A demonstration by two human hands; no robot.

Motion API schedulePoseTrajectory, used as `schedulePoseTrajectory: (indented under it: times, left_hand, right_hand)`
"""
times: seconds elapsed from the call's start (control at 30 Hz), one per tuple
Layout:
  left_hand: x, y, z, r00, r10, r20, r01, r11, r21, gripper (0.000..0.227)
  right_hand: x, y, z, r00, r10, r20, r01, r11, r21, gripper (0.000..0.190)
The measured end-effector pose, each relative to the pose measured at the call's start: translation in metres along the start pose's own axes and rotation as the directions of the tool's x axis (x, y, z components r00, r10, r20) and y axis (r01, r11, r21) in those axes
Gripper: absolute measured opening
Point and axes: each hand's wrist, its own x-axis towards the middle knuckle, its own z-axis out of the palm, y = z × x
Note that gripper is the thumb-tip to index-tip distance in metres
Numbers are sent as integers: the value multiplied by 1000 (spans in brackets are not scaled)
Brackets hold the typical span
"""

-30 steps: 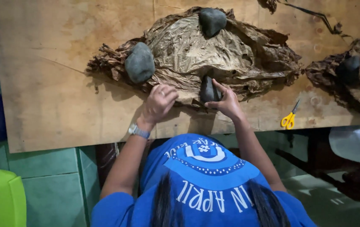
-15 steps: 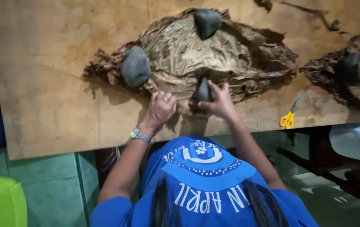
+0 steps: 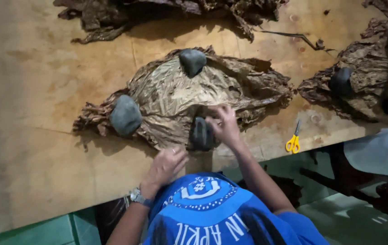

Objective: The person repeatedly picks up small stones and places them on a large dried leaf spread on a wooden table. They adjust the positions of the stones multiple times, sometimes moving them aside and returning them, while another person works on a similar leaf nearby.

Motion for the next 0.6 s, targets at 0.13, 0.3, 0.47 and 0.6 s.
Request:
schedulePoseTrajectory:
  times: [0.13,0.3,0.47,0.6]
  left_hand:
    - [60,-18,-21,976,58,-210,-34,993,115,15]
    - [136,-20,-38,903,67,-425,-93,995,-41,15]
    - [175,-36,-25,884,57,-464,-107,991,-83,12]
    - [197,-42,-26,868,14,-496,-84,989,-119,16]
  right_hand:
    - [70,-9,-15,996,57,-75,-44,986,161,42]
    - [151,7,56,975,-59,-216,83,991,104,91]
    - [213,24,92,992,-51,-114,25,975,-220,84]
    - [234,39,105,997,-75,8,72,919,-388,75]
